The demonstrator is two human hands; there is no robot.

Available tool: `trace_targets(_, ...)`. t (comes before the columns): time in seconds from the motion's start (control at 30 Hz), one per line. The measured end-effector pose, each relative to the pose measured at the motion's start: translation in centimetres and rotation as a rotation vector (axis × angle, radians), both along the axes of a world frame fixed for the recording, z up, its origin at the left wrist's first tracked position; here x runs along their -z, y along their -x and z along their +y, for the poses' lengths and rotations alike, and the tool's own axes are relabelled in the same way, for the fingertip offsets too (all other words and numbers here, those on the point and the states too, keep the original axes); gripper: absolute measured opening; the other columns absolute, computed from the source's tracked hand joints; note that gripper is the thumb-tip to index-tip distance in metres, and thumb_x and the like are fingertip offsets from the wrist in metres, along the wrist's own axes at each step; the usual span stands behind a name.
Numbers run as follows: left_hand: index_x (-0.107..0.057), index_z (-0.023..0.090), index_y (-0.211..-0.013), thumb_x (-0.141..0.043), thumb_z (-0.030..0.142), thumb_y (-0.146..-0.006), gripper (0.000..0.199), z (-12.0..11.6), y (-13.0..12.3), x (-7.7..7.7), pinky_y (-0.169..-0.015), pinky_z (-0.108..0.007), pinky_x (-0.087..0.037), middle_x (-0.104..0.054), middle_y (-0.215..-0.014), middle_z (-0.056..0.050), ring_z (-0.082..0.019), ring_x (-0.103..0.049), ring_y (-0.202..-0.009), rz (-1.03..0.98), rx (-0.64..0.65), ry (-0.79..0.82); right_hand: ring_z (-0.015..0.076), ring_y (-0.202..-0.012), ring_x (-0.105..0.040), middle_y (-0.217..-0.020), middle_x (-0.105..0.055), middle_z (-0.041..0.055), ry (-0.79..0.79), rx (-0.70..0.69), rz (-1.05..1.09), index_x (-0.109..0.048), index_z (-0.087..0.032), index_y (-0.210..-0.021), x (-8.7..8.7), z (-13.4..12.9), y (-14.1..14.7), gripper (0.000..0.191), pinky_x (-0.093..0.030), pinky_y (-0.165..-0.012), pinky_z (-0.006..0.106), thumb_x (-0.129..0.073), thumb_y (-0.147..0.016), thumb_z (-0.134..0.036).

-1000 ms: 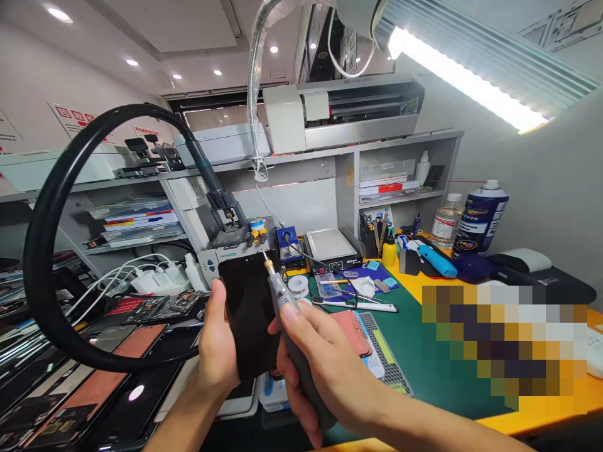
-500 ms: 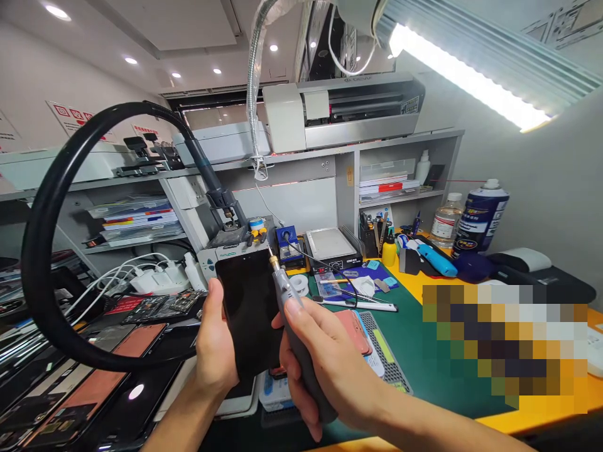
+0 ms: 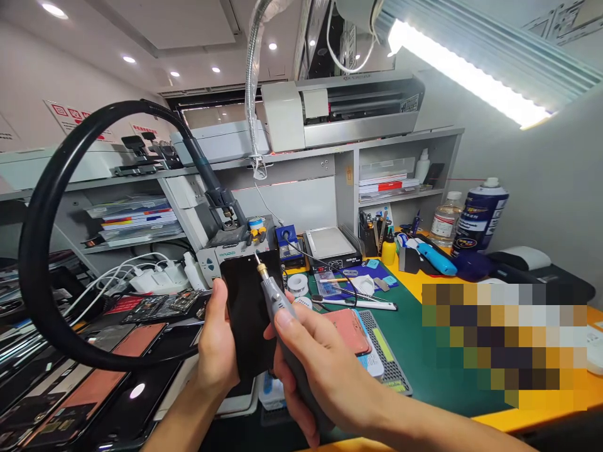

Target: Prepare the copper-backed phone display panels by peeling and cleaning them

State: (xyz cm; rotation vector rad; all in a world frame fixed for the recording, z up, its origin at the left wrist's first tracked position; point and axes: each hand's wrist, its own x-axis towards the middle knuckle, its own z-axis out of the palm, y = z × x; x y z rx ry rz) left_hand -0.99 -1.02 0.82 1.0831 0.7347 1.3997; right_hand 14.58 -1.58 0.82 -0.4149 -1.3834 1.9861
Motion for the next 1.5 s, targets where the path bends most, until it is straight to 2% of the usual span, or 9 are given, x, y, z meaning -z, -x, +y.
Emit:
trace_targets(0.2,-0.072,0.016,-0.115,-0.044,0.075,-0.088,0.071,0.1,0.1,0.1,-0.075,-0.042,-0.059,-0.076,-0.093,-0.012,-0.034,-0.072,-0.094,-0.027,-0.058,-0.014,0.0039,-0.030,-0.046,-0.062,-0.054,-0.0074,-0.064,0.124,-0.031,-0.052,-0.019,-0.101,0.3,0.0,-0.2,0.044,-0.033,-0.030,0.011,-0.045,-0.101,-0.062)
trace_targets(0.3,-0.069,0.017,-0.118,-0.030,0.069,-0.097,0.068,0.3,0.4,0.7,-0.081,-0.040,-0.056,-0.074,-0.101,-0.012,-0.030,-0.069,-0.099,0.195,-0.255,-0.116,0.0046,-0.030,-0.042,-0.059,-0.051,-0.0085,-0.102,0.267,-0.026,-0.048,-0.020,-0.094,0.2,0.5,-0.3,0.045,-0.034,-0.029,0.014,-0.053,-0.096,-0.065)
trace_targets(0.43,-0.061,0.022,-0.128,-0.056,0.050,-0.096,0.042,0.6,0.7,1.6,-0.099,-0.039,-0.046,-0.064,-0.118,-0.009,-0.026,-0.060,-0.111,0.630,-0.555,-0.394,0.0061,-0.031,-0.040,-0.047,-0.048,-0.0111,-0.202,0.467,-0.114,-0.049,-0.021,-0.096,-0.3,1.2,-0.4,0.046,-0.036,-0.032,0.015,-0.073,-0.085,-0.059)
trace_targets(0.57,-0.054,0.014,-0.134,-0.073,0.043,-0.084,0.061,0.8,0.4,2.2,-0.099,-0.045,-0.046,-0.058,-0.119,-0.015,-0.029,-0.056,-0.112,1.020,-0.858,-0.730,0.0088,-0.035,-0.047,-0.051,-0.058,-0.0078,-0.239,0.633,-0.167,-0.051,-0.021,-0.098,-0.5,1.7,-0.4,0.049,-0.039,-0.033,0.017,-0.082,-0.078,-0.052)
trace_targets(0.77,-0.054,0.011,-0.131,-0.082,0.043,-0.076,0.070,1.2,0.3,2.4,-0.092,-0.047,-0.051,-0.060,-0.112,-0.018,-0.030,-0.059,-0.101,1.181,-1.008,-0.898,0.0090,-0.038,-0.047,-0.050,-0.056,-0.0077,-0.288,0.695,-0.126,-0.052,-0.021,-0.096,0.4,3.3,-0.5,0.040,-0.037,-0.037,0.017,-0.080,-0.082,-0.046)
trace_targets(0.97,-0.059,0.015,-0.129,-0.069,0.052,-0.084,0.059,0.3,0.6,1.1,-0.088,-0.043,-0.049,-0.069,-0.107,-0.014,-0.031,-0.065,-0.097,1.033,-0.773,-0.573,0.0095,-0.035,-0.043,-0.049,-0.053,-0.0091,-0.251,0.756,-0.078,-0.051,-0.022,-0.095,-0.5,4.9,-1.5,0.044,-0.036,-0.030,0.018,-0.082,-0.077,-0.047)
trace_targets(1.2,-0.073,0.016,-0.114,-0.052,0.052,-0.097,0.046,-0.3,0.6,-0.7,-0.081,-0.035,-0.053,-0.078,-0.102,-0.009,-0.027,-0.071,-0.095,0.192,-0.007,-0.031,0.0095,-0.037,-0.043,-0.052,-0.053,-0.0084,-0.196,0.660,-0.026,-0.053,-0.022,-0.098,-1.1,5.3,-2.3,0.048,-0.041,-0.030,0.020,-0.085,-0.072,-0.045)
trace_targets(1.37,-0.070,0.019,-0.123,-0.072,0.041,-0.086,0.044,-1.0,0.1,-1.1,-0.073,-0.034,-0.057,-0.079,-0.095,-0.007,-0.028,-0.074,-0.090,0.181,0.104,0.036,0.0111,-0.038,-0.051,-0.054,-0.059,-0.0072,-0.206,0.583,-0.008,-0.053,-0.021,-0.098,-0.5,4.7,-1.6,0.046,-0.046,-0.035,0.021,-0.084,-0.074,-0.045)
trace_targets(1.5,-0.072,0.016,-0.118,-0.056,0.063,-0.089,0.058,-1.2,0.5,-1.1,-0.071,-0.041,-0.058,-0.076,-0.080,-0.011,-0.030,-0.074,-0.078,0.075,0.334,0.163,0.0126,-0.043,-0.058,-0.063,-0.065,-0.0047,-0.223,0.546,0.016,-0.052,-0.021,-0.100,-0.7,4.4,-1.7,0.042,-0.045,-0.036,0.019,-0.081,-0.078,-0.042)
